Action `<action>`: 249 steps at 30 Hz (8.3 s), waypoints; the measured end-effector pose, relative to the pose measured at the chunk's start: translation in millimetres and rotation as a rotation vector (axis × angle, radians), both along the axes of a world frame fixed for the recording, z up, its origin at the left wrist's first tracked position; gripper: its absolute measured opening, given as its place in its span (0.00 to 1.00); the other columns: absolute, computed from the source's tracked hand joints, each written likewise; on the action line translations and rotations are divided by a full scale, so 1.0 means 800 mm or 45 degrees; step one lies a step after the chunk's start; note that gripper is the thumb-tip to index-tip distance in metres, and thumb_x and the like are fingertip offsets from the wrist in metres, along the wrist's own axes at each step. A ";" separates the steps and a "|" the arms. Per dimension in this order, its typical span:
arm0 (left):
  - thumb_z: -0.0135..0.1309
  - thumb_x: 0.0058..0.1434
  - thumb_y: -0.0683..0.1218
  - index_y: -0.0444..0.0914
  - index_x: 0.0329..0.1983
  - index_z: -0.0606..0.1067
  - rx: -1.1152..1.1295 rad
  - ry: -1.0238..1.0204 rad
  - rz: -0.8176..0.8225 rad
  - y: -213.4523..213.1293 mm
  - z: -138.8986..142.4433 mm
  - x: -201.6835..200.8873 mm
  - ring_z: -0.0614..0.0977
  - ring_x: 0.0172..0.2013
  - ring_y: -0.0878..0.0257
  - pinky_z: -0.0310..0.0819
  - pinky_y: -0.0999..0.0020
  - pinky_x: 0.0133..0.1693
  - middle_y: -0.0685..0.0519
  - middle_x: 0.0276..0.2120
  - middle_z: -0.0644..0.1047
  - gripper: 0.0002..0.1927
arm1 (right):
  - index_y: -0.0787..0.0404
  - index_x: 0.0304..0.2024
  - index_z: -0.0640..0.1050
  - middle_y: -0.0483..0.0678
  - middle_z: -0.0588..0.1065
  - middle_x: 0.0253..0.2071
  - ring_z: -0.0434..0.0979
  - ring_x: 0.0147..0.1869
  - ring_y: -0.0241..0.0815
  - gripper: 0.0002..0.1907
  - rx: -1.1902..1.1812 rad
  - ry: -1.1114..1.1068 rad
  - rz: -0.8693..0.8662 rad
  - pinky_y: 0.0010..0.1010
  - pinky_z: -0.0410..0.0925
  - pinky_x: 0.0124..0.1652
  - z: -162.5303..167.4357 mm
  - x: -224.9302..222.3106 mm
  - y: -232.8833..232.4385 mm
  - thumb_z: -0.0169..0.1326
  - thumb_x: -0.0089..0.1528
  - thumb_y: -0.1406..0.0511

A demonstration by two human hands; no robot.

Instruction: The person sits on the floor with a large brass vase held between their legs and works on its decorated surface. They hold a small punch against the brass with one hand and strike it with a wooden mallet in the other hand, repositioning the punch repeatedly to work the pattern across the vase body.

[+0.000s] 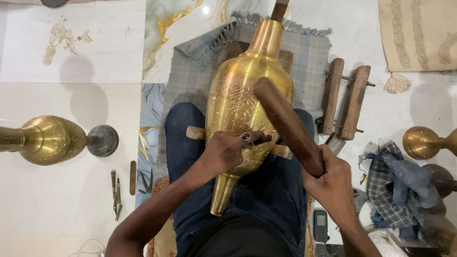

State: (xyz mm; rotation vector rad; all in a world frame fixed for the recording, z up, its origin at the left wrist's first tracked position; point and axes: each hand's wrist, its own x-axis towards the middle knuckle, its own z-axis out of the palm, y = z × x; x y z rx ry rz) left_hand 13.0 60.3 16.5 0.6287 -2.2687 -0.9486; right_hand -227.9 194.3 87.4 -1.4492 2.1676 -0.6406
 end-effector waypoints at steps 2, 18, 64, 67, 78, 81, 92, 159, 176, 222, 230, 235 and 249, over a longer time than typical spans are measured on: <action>0.54 0.47 0.32 0.44 0.60 0.77 -0.065 -0.179 0.044 -0.002 -0.007 -0.001 0.80 0.25 0.48 0.76 0.55 0.30 0.46 0.23 0.78 0.34 | 0.64 0.42 0.76 0.59 0.75 0.24 0.80 0.25 0.56 0.17 -0.025 -0.199 -0.046 0.43 0.70 0.29 0.000 0.003 -0.001 0.58 0.51 0.66; 0.56 0.48 0.34 0.45 0.60 0.74 -0.110 -0.154 -0.017 -0.006 -0.016 0.002 0.80 0.28 0.49 0.74 0.55 0.31 0.46 0.24 0.76 0.33 | 0.64 0.40 0.76 0.58 0.76 0.25 0.78 0.27 0.56 0.17 -0.048 -0.048 0.109 0.41 0.67 0.28 -0.018 0.004 0.003 0.61 0.48 0.68; 0.57 0.49 0.34 0.46 0.51 0.74 -0.054 -0.114 -0.046 -0.007 -0.023 0.007 0.82 0.29 0.53 0.76 0.60 0.31 0.49 0.29 0.79 0.26 | 0.63 0.36 0.74 0.55 0.73 0.23 0.73 0.26 0.51 0.13 -0.070 -0.038 0.123 0.37 0.62 0.28 -0.013 0.010 -0.009 0.61 0.50 0.70; 0.57 0.47 0.33 0.46 0.56 0.74 -0.088 -0.090 -0.064 -0.013 -0.016 0.006 0.82 0.27 0.52 0.76 0.59 0.29 0.50 0.29 0.81 0.31 | 0.64 0.36 0.74 0.59 0.72 0.21 0.72 0.24 0.57 0.13 -0.028 -0.144 0.059 0.38 0.62 0.26 -0.017 0.008 -0.008 0.60 0.49 0.70; 0.58 0.46 0.34 0.46 0.57 0.76 -0.003 -0.028 -0.088 -0.016 -0.007 0.006 0.81 0.25 0.51 0.75 0.59 0.29 0.47 0.26 0.78 0.33 | 0.63 0.37 0.75 0.59 0.73 0.23 0.72 0.27 0.60 0.11 -0.044 -0.227 -0.064 0.40 0.64 0.28 -0.024 0.013 -0.002 0.61 0.53 0.69; 0.58 0.46 0.34 0.45 0.54 0.76 -0.053 0.049 -0.122 -0.019 -0.014 0.007 0.81 0.26 0.51 0.75 0.60 0.30 0.48 0.27 0.78 0.30 | 0.62 0.38 0.76 0.57 0.75 0.24 0.75 0.28 0.55 0.12 -0.008 -0.014 0.025 0.41 0.64 0.29 -0.024 0.010 -0.001 0.61 0.51 0.70; 0.60 0.43 0.36 0.42 0.39 0.77 -0.132 -0.113 -0.118 -0.019 -0.013 0.007 0.81 0.27 0.50 0.75 0.58 0.30 0.47 0.26 0.79 0.18 | 0.63 0.39 0.75 0.59 0.76 0.25 0.77 0.31 0.60 0.16 -0.015 0.253 0.136 0.47 0.67 0.32 -0.015 0.012 -0.008 0.60 0.48 0.67; 0.56 0.49 0.36 0.47 0.61 0.75 -0.022 0.056 -0.226 -0.030 -0.006 0.013 0.83 0.32 0.53 0.77 0.61 0.34 0.50 0.33 0.80 0.33 | 0.64 0.38 0.77 0.53 0.76 0.26 0.72 0.29 0.37 0.13 -0.330 -0.230 -0.122 0.34 0.66 0.31 -0.058 0.020 0.023 0.63 0.53 0.68; 0.64 0.43 0.40 0.44 0.45 0.76 -0.024 -0.026 -0.270 -0.036 -0.009 0.008 0.82 0.29 0.49 0.74 0.56 0.31 0.48 0.28 0.78 0.23 | 0.65 0.39 0.77 0.55 0.75 0.25 0.64 0.32 0.27 0.16 -0.033 0.095 0.039 0.31 0.63 0.32 -0.061 0.021 0.016 0.65 0.48 0.72; 0.60 0.43 0.38 0.43 0.52 0.76 -0.030 -0.119 -0.282 -0.038 -0.030 0.008 0.83 0.32 0.51 0.77 0.58 0.34 0.50 0.32 0.80 0.29 | 0.64 0.41 0.77 0.54 0.75 0.26 0.72 0.30 0.38 0.13 -0.246 -0.281 -0.218 0.33 0.67 0.31 -0.068 0.028 0.034 0.62 0.54 0.70; 0.61 0.47 0.41 0.49 0.44 0.75 -0.100 -0.189 -0.299 -0.039 -0.029 0.005 0.83 0.35 0.51 0.78 0.57 0.39 0.51 0.32 0.79 0.20 | 0.65 0.40 0.78 0.57 0.76 0.27 0.81 0.29 0.52 0.16 -0.127 0.108 -0.042 0.35 0.68 0.31 -0.061 0.026 0.032 0.62 0.48 0.70; 0.59 0.45 0.39 0.47 0.62 0.76 0.054 -0.090 -0.319 -0.043 -0.020 0.010 0.83 0.33 0.49 0.79 0.58 0.37 0.47 0.35 0.81 0.36 | 0.65 0.38 0.75 0.54 0.74 0.25 0.73 0.25 0.47 0.13 -0.254 -0.218 -0.153 0.35 0.67 0.29 -0.054 0.029 0.026 0.60 0.51 0.69; 0.59 0.45 0.39 0.49 0.62 0.75 -0.037 -0.207 -0.315 -0.047 -0.025 0.006 0.82 0.27 0.51 0.77 0.58 0.32 0.49 0.26 0.79 0.36 | 0.64 0.39 0.76 0.57 0.75 0.25 0.75 0.27 0.55 0.13 -0.325 -0.269 -0.226 0.34 0.68 0.30 -0.049 0.036 0.020 0.62 0.53 0.68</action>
